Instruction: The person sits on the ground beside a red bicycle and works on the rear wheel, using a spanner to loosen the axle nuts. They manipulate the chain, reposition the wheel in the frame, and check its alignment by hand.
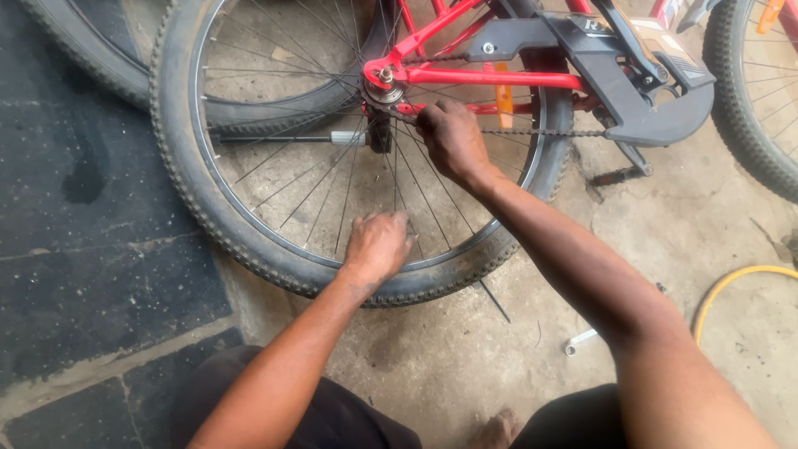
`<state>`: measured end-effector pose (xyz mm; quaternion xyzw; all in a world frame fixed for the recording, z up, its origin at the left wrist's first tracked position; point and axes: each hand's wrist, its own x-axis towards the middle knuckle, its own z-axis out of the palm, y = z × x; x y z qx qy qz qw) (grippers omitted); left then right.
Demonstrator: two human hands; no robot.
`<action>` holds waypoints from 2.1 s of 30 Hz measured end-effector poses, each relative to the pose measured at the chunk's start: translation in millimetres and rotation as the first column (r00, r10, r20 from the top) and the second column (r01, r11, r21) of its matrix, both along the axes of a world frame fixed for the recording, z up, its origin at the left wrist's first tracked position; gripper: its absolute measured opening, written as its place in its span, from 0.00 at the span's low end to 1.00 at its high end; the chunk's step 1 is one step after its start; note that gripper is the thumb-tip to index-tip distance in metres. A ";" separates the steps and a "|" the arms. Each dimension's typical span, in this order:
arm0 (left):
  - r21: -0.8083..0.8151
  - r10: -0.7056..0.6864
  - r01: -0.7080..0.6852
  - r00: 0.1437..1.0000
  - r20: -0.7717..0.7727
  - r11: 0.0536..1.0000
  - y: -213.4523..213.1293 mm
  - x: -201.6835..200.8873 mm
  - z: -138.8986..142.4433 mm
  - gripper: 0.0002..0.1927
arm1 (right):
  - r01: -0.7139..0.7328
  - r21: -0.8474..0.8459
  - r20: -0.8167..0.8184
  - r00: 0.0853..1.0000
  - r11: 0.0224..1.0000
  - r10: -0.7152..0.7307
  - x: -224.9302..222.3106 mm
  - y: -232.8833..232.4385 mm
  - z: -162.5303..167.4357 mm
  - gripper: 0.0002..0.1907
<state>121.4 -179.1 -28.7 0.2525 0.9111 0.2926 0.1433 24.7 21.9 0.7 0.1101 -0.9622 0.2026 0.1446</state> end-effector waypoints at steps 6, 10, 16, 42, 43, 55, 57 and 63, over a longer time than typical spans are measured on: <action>-0.104 -0.032 0.044 0.992 0.120 0.994 1.0 -4.8 9.4 0.17 | 0.045 0.018 0.056 0.997 0.999 -0.046 16.6 -6.0 -0.2 0.12; -0.092 -0.016 0.027 0.993 0.118 0.995 -0.5 -5.6 8.2 0.18 | -0.017 0.003 0.087 0.996 1.000 0.017 18.7 3.3 2.9 0.16; -0.051 -0.031 0.032 0.999 0.004 0.998 -4.1 -1.4 -1.3 0.19 | 0.044 0.154 0.112 0.992 0.987 -0.062 21.2 22.0 5.6 0.23; -0.093 -0.036 0.038 0.999 0.025 0.995 6.7 10.7 21.7 0.23 | 0.457 -0.816 0.550 0.802 -0.354 -0.233 97.0 205.2 38.6 0.06; -0.099 -0.032 0.035 0.999 0.035 0.994 6.9 10.9 21.0 0.23 | 0.455 -0.829 0.536 0.811 -0.324 -0.233 96.0 203.6 37.8 0.05; -0.131 -0.042 0.041 0.999 -0.004 0.991 7.7 9.6 10.5 0.24 | 0.536 -0.819 0.568 0.808 -0.206 -0.157 108.6 218.6 27.5 0.04; -0.130 -0.043 0.042 0.999 -0.005 0.991 7.2 10.5 10.9 0.24 | 0.549 -0.804 0.586 0.797 -0.226 -0.148 109.3 217.6 28.5 0.05; -0.131 -0.036 0.038 0.999 0.021 0.991 7.9 9.8 12.6 0.24 | 0.546 -0.792 0.594 0.792 -0.275 -0.142 108.7 212.5 35.7 0.08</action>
